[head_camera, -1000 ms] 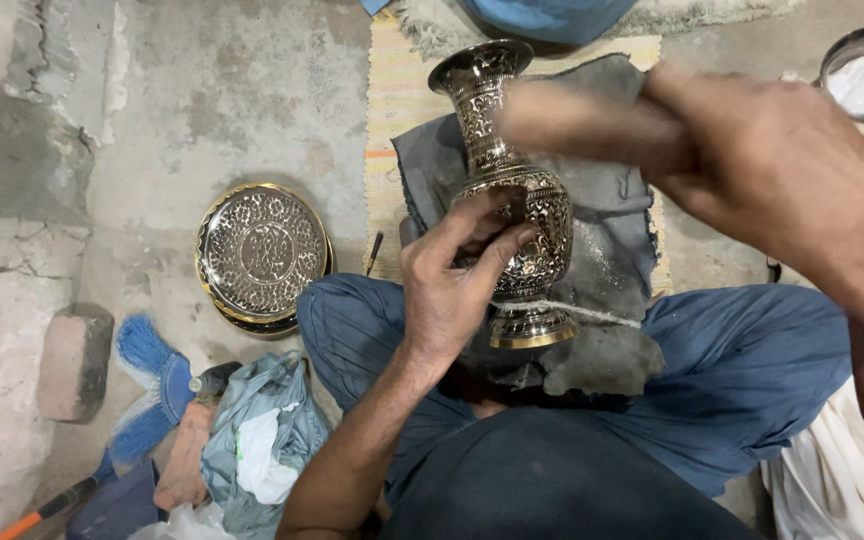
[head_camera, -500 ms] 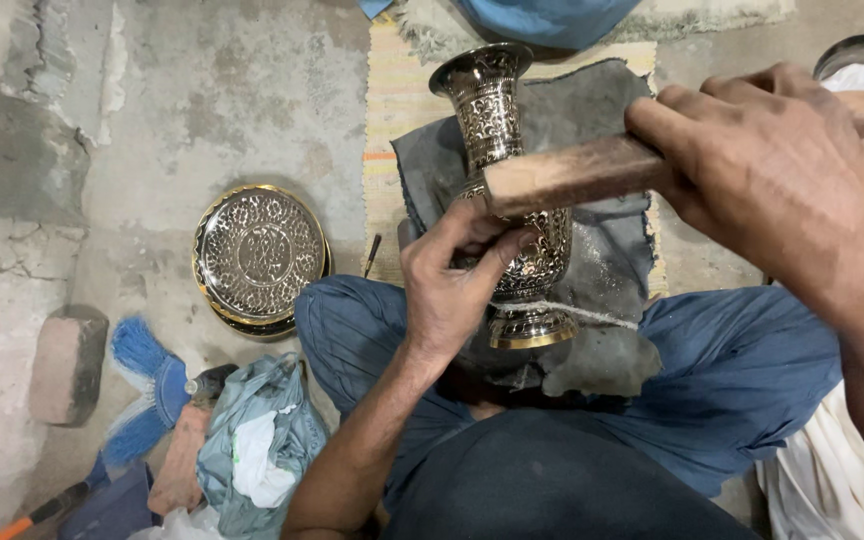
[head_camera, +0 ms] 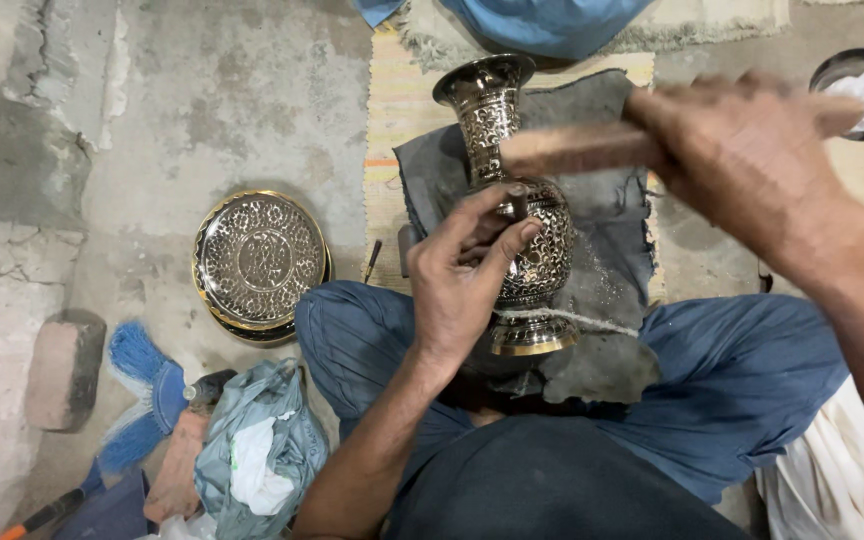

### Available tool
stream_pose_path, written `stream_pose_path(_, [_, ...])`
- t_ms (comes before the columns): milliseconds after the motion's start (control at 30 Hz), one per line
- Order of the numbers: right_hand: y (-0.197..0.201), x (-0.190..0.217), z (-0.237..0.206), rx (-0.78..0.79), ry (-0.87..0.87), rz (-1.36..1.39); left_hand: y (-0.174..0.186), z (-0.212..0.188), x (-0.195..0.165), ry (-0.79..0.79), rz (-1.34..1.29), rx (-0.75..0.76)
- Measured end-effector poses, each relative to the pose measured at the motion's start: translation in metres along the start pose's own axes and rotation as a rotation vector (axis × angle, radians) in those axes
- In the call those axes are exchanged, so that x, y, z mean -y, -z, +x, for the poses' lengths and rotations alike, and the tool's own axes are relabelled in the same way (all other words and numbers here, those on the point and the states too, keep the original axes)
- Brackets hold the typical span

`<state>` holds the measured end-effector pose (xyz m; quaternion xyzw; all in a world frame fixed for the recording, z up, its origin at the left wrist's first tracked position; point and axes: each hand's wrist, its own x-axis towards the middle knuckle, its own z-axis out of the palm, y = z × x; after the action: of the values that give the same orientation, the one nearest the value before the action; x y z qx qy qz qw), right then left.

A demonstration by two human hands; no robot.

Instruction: The person sits on the floor and uses a chisel and wooden mallet to engrave intricate patterns on a silver-colored metal vase. They repeatedly tap the chisel along the vase's neck and body, rotating the vase to access different areas.

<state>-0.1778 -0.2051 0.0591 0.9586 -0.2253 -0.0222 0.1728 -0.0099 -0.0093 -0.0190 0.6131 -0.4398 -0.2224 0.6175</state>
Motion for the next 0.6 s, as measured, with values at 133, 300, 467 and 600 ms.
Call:
stream_pose_path(133, [0.029,-0.01,0.002,-0.19,-0.011,0.007,0.001,0.0,0.002,-0.127,0.112,0.017])
stream_pose_path(300, [0.043,-0.008,0.01,0.098,-0.366,0.783,0.003,0.0,0.001,-0.102,0.086,0.016])
stream_pose_path(467, [0.044,-0.002,0.001,-0.173,0.013,0.431,0.003,0.001,-0.004,-0.108,0.098,0.011])
stream_pose_path(600, [0.041,0.001,-0.002,-0.143,0.039,0.308,0.005,0.002,-0.009,-0.123,0.101,0.007])
